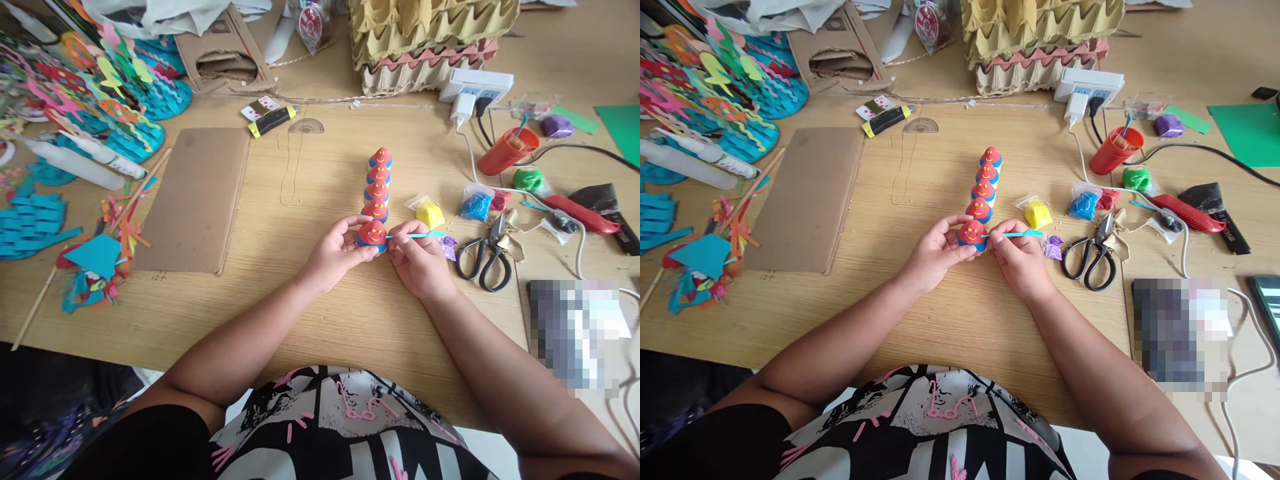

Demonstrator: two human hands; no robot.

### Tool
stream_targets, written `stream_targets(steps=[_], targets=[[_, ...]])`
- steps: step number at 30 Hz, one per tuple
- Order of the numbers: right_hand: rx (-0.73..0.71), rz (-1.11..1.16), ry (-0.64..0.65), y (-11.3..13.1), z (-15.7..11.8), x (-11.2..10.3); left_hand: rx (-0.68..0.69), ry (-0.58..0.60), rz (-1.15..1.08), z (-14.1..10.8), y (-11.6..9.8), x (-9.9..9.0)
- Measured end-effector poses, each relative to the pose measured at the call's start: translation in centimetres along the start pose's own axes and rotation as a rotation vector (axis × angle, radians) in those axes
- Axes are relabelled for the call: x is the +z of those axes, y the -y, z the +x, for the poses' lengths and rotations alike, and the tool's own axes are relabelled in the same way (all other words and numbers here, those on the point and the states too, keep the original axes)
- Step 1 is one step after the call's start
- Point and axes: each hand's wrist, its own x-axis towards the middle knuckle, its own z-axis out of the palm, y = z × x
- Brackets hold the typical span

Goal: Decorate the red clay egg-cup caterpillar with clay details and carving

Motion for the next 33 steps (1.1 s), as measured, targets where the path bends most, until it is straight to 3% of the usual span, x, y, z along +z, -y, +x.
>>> stream_targets(steps=[33], targets=[[0.019,0.0,-0.001,0.04,0.0,0.26,0.021,0.004,-0.019,0.12,0.28,-0.04]])
